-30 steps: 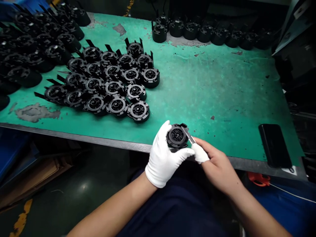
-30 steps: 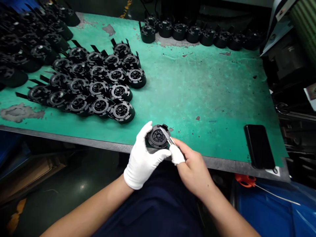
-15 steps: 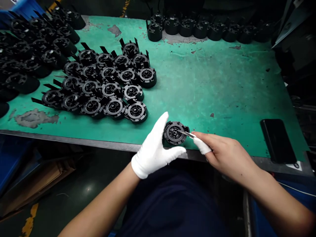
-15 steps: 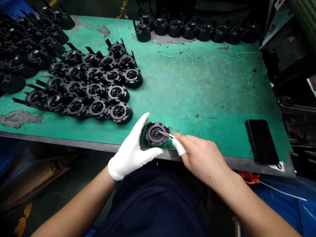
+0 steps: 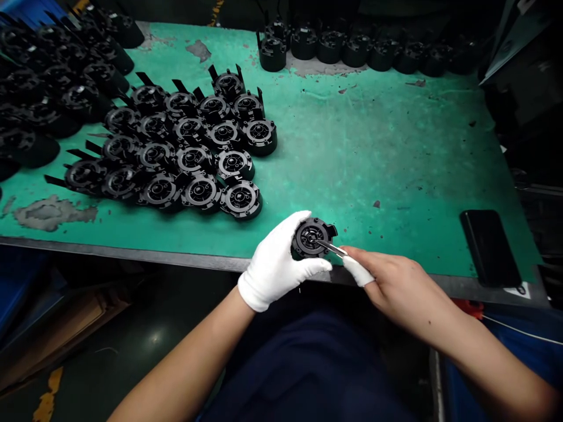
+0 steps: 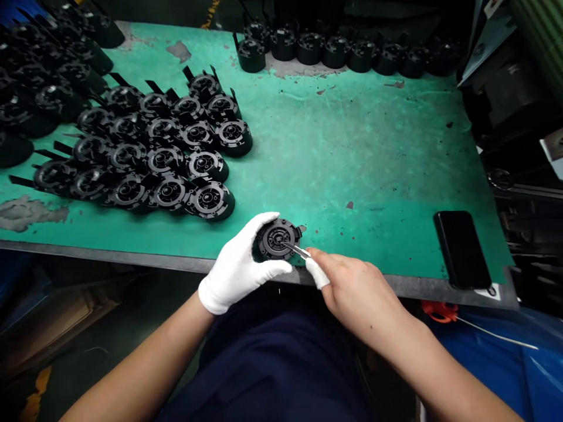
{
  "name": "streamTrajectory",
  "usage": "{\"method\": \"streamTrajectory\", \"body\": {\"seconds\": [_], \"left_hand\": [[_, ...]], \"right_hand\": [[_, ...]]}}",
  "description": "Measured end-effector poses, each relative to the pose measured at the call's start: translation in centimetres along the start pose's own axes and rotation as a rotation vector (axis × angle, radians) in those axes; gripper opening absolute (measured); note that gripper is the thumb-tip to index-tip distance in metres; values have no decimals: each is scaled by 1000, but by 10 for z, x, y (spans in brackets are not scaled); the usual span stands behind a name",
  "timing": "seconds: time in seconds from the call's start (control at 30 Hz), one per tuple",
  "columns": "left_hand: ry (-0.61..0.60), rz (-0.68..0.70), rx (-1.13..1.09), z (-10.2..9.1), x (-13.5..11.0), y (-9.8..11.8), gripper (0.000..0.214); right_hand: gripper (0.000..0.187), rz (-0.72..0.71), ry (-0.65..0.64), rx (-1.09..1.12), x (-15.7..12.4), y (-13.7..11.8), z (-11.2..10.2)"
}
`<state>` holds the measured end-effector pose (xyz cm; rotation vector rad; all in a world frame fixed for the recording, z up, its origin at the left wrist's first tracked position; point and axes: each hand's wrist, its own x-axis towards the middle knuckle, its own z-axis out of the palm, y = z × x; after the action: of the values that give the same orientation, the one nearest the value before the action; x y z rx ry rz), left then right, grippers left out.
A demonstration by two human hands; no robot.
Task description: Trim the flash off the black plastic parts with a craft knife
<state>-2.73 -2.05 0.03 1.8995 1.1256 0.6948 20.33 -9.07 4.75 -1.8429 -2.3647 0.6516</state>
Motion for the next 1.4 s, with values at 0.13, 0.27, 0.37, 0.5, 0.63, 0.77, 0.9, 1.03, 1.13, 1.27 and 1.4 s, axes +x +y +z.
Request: {"method": "streamTrajectory", "body": {"seconds": [0.13, 0.27, 0.37, 0.5, 0.63, 0.77, 0.9, 1.03, 1.13, 1.27, 1.4], "left_hand": [[31, 4, -12, 3, 0, 0, 93], [98, -9, -33, 10, -5, 4, 91], [133, -36, -44, 15, -8, 7, 89], [169, -44, -29, 19, -10, 10, 90], [202, -31, -38, 23, -11, 13, 82], [256, 2, -4, 28, -12, 15, 76], [280, 25, 41, 32, -13, 11, 82], [292, 33, 62, 34, -13, 8, 86], [294, 34, 64, 34, -13, 8, 87], [295, 41, 72, 34, -13, 8, 84], [302, 62, 71, 34, -12, 8, 82]], "right_hand": [[54, 12, 11, -67, -1, 0, -3], [53, 29, 39, -31, -8, -8, 9], [51, 37, 60, 49, -15, -19, 21], [48, 52, 76, 169, -20, -23, 27], [38, 112, 161, 292, -16, -10, 21], [38, 88, 145, 211, -5, 5, 17], [38, 65, 140, 44, 2, 11, 17], [38, 34, 120, -22, 2, 12, 14], [38, 32, 130, -64, 2, 11, 13], [38, 23, 164, -131, 0, 9, 13], [39, 29, 171, -134, -2, 8, 13]]}}
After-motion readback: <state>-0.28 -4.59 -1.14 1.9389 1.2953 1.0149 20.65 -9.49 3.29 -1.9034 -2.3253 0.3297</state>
